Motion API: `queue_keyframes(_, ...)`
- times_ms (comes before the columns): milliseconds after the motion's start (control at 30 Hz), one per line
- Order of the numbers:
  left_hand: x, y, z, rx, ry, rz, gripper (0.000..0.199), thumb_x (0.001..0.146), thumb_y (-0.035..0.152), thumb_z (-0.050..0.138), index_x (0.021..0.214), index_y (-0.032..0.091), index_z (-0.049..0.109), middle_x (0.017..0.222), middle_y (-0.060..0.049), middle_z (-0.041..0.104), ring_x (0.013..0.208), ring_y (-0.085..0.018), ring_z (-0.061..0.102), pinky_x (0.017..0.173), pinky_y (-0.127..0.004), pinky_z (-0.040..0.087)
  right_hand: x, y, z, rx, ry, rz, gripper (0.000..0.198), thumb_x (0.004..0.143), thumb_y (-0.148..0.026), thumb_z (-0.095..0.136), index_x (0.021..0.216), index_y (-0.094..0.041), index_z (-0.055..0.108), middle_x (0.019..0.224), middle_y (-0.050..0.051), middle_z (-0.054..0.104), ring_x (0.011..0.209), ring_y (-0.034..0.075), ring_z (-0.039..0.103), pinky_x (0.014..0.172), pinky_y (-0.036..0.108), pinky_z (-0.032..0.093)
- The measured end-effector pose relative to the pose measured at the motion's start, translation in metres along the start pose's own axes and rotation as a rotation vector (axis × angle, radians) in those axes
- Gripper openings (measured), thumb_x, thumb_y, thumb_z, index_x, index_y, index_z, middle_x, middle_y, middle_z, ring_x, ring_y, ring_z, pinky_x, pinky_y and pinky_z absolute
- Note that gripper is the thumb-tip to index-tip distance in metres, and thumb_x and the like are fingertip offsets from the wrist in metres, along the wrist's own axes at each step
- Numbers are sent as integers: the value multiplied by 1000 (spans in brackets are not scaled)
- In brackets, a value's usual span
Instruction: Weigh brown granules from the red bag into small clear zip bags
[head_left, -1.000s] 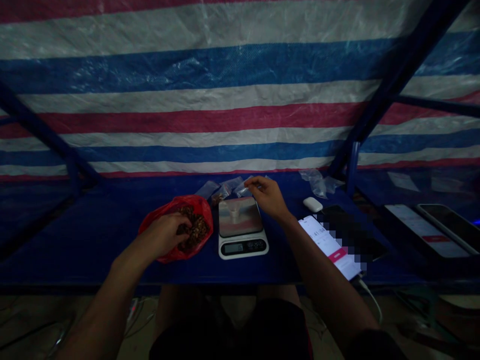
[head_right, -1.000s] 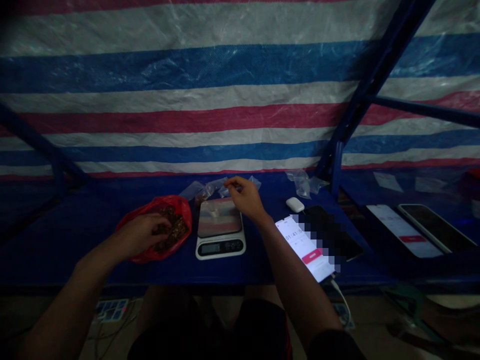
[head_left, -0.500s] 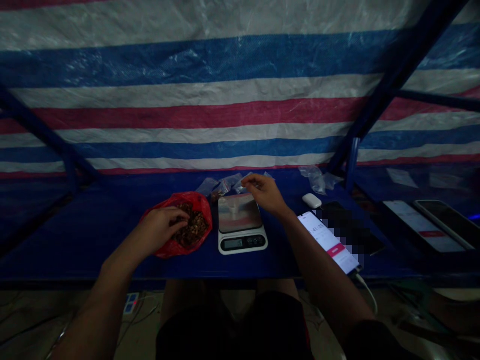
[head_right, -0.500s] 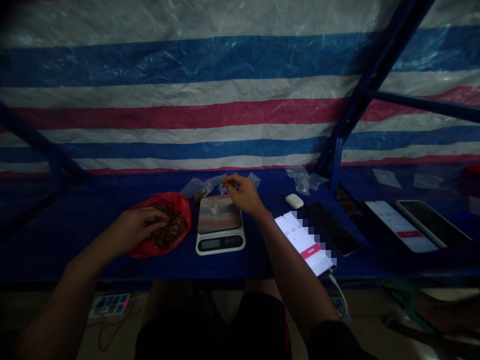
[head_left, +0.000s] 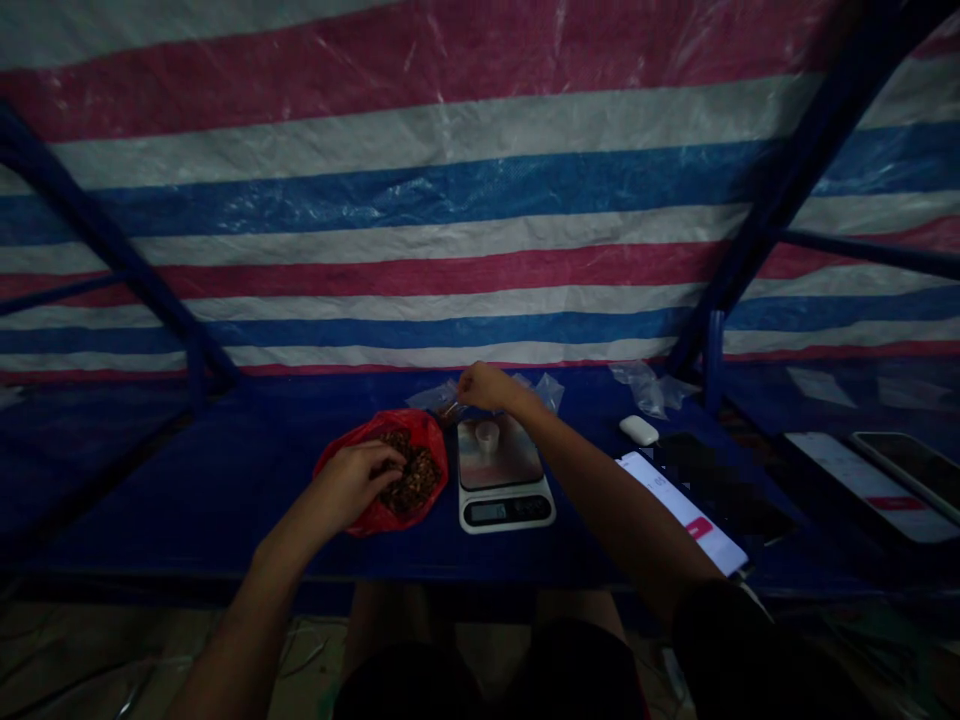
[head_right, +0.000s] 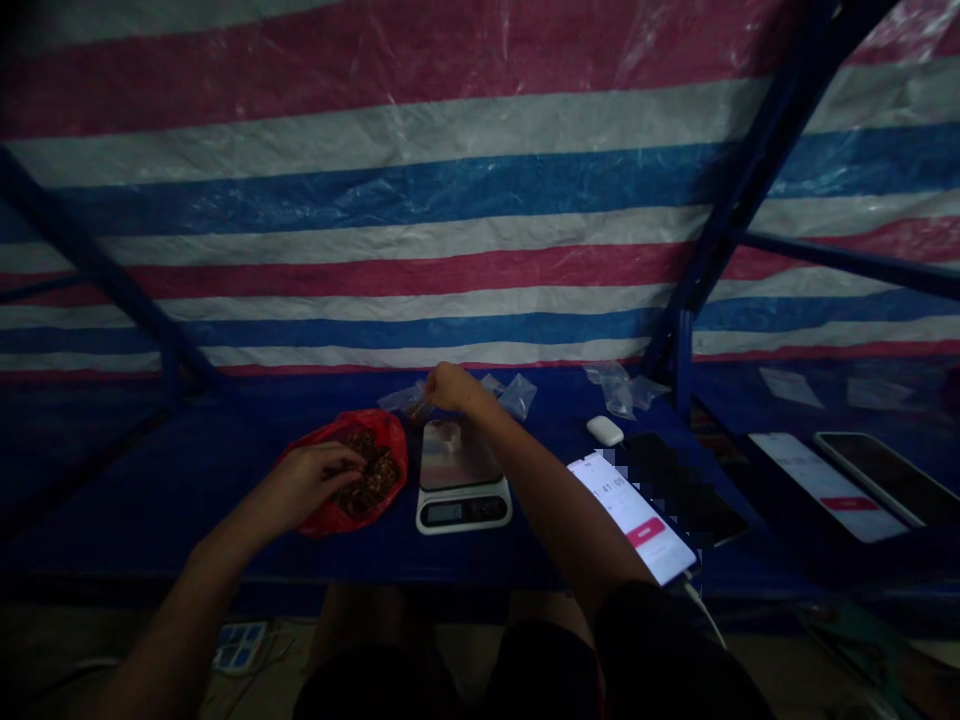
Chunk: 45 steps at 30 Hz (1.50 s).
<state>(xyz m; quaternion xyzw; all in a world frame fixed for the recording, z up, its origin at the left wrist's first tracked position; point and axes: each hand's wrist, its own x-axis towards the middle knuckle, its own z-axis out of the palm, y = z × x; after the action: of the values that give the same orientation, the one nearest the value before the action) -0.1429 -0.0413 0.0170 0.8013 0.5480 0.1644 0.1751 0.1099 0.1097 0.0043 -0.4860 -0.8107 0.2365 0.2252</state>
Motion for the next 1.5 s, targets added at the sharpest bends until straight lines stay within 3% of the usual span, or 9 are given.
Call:
queue_keyframes(133,-5,0,-2,-20,8,0,22,89,37,61,98,26,78,104,-4,80,94,-24,74,86,-34,55,-11,5,-5,39,70,-15,4,77,-22,75,75,-19,76,76,6,77,69,19,68,65,28,47)
queue_keyframes(267,-8,8,-12,-46,40,18,26,90,41,62,100,23,78,106,-5,79,96,-24,73,89,-34,55,-43,22,-18,198,333,-16,21,88,-34,65,89,-16,77,87,7,78,76,18,68,70,27,48)
queue_keyframes(367,1,22,-18,-101,59,60,27,92,43,62,101,23,78,107,-4,79,98,-23,73,88,-32,56,-67,34,-20,315,538,25,29,91,-40,60,89,-15,76,82,5,75,73,18,66,69,28,47)
queue_keyframes(433,13,38,-19,-137,41,106,26,93,43,62,101,23,78,107,-4,79,98,-22,73,88,-31,56,-77,39,-16,368,605,45,32,91,-43,59,85,-15,74,77,4,73,71,18,65,68,28,46)
queue_keyframes(600,53,83,-11,-102,-8,234,21,94,36,64,104,23,78,109,-4,79,101,-21,73,92,-32,55,-85,40,-5,369,597,-32,33,93,-44,58,81,-17,72,74,3,71,70,17,62,66,28,44)
queue_keyframes(700,69,96,-3,-95,-32,281,19,94,29,64,105,22,78,109,-4,79,99,-20,73,88,-31,55,-85,40,-4,332,593,-78,34,95,-43,56,78,-17,70,73,2,69,67,16,60,66,28,43)
queue_keyframes(1067,83,98,3,23,-41,333,18,95,25,64,104,22,78,107,-4,80,99,-20,73,89,-32,54,-90,40,-14,264,680,-2,40,95,-48,55,73,-18,71,67,3,68,65,18,62,63,28,44)
queue_keyframes(1267,93,105,3,115,-97,372,18,93,16,64,102,21,79,102,-5,79,93,-20,72,85,-30,52,-91,37,-16,275,681,-16,42,95,-51,55,73,-19,70,66,2,68,63,17,61,61,27,42)
queue_keyframes(1500,98,107,7,164,-179,359,23,91,15,66,109,22,78,108,-6,80,100,-22,73,86,-30,51,-90,37,-15,259,670,-16,43,96,-51,54,75,-19,72,69,3,70,64,17,61,62,28,43)
